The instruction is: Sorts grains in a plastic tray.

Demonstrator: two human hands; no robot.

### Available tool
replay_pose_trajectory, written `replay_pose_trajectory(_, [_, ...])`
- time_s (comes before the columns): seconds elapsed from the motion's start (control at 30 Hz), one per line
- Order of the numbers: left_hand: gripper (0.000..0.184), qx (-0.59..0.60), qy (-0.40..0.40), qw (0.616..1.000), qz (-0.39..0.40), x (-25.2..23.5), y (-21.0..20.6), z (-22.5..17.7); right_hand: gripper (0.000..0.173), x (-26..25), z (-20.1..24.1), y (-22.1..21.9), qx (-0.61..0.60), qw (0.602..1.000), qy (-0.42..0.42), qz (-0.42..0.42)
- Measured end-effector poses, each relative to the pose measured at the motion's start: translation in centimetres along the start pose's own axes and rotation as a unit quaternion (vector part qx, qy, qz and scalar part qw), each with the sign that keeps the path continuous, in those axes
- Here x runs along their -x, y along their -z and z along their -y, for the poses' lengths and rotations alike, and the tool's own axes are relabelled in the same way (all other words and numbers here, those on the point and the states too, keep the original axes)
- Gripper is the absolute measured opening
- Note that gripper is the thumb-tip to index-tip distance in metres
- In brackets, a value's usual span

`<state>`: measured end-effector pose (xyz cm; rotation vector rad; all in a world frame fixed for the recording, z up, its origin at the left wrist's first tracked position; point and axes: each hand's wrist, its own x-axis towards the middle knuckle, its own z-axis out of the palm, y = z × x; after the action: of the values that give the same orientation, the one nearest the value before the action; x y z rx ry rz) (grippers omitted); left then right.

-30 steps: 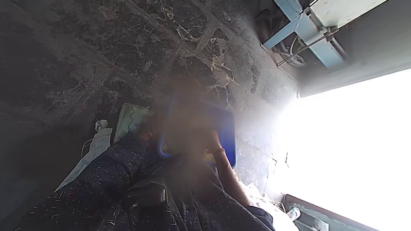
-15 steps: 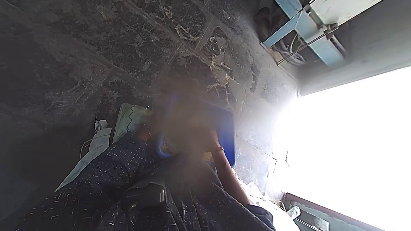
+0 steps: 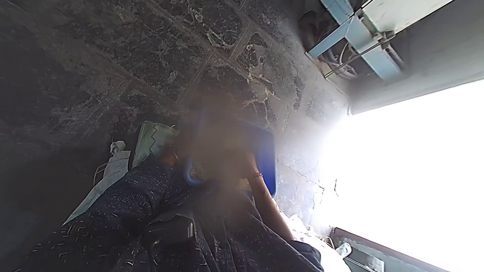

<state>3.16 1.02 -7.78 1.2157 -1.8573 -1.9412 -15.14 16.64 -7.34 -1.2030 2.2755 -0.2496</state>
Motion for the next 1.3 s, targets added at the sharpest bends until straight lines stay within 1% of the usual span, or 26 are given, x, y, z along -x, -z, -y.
replay_pose_trajectory(0.03, [0.044, -0.004, -0.005, 1.000, 0.001, -0.2, 0.1, 0.3, 0.030, 0.0, 0.0, 0.0, 0.001, 1.000, -0.002, 0.001])
replay_pose_trajectory(0.17, [0.041, -0.009, -0.051, 0.998, 0.019, -2.1, 0.6, 3.8, 0.030, -0.2, 0.3, 0.2, 0.013, 1.000, -0.020, 0.019])
replay_pose_trajectory(0.23, [0.040, -0.005, -0.038, 0.999, 0.015, -1.9, 0.5, 3.4, 0.031, -0.4, 0.1, 0.0, 0.016, 1.000, -0.018, 0.020])
replay_pose_trajectory(0.3, [0.042, -0.004, 0.009, 1.000, 0.004, -0.8, 0.1, 1.0, 0.031, -0.5, 0.0, 0.0, 0.015, 1.000, -0.017, 0.020])
replay_pose_trajectory(0.33, [0.040, -0.006, 0.019, 1.000, -0.002, -0.5, 0.0, 0.4, 0.031, -0.6, -0.1, 0.0, 0.013, 1.000, -0.018, 0.021])
replay_pose_trajectory(0.43, [0.038, -0.026, -0.026, 0.999, 0.017, -1.8, 0.5, 2.9, 0.030, -0.7, -0.1, -0.1, 0.019, 0.999, -0.024, 0.026])
replay_pose_trajectory(0.47, [0.039, -0.024, -0.023, 0.999, 0.018, -1.8, 0.5, 2.8, 0.030, -0.7, -0.1, -0.1, 0.021, 0.999, -0.025, 0.029])
replay_pose_trajectory(0.57, [0.043, -0.006, 0.017, 1.000, 0.002, -0.1, 0.0, -0.2, 0.030, -0.7, 0.2, 0.1, 0.027, 0.998, -0.030, 0.037])
replay_pose_trajectory(0.6, [0.043, -0.007, 0.019, 1.000, -0.001, 0.3, 0.0, -0.6, 0.030, -0.7, 0.2, 0.1, 0.029, 0.998, -0.032, 0.040])
replay_pose_trajectory(0.7, [0.040, -0.022, 0.008, 1.000, 0.015, 0.5, 0.3, -0.8, 0.031, -0.8, 0.1, 0.1, 0.034, 0.998, -0.037, 0.045])
replay_pose_trajectory(0.87, [0.041, -0.019, 0.027, 0.999, 0.013, 0.4, 0.3, -0.7, 0.031, -0.7, 0.2, 0.1, 0.030, 0.998, -0.035, 0.038])
replay_pose_trajectory(0.93, [0.041, -0.020, 0.022, 0.999, 0.011, 0.5, 0.2, -0.7, 0.031, -0.7, 0.2, 0.0, 0.030, 0.998, -0.039, 0.034])
replay_pose_trajectory(1.07, [0.034, -0.029, 0.010, 0.999, 0.008, 0.6, 0.5, -0.7, 0.032, -0.9, 0.3, -0.1, 0.044, 0.998, -0.039, 0.035])
replay_pose_trajectory(1.17, [0.036, -0.029, 0.011, 0.999, 0.014, 0.6, 0.5, -0.9, 0.032, -0.6, 0.0, -0.3, 0.029, 0.999, -0.028, -0.008])
replay_pose_trajectory(1.27, [0.045, 0.002, 0.012, 1.000, 0.012, 0.5, 0.3, -0.6, 0.026, 0.3, 0.3, 0.4, -0.032, 0.996, -0.044, -0.064])
replay_pose_trajectory(1.3, [0.049, 0.010, 0.011, 1.000, 0.008, 0.4, 0.2, -0.5, 0.023, 0.4, 0.2, 0.5, -0.061, 0.992, -0.046, -0.097])
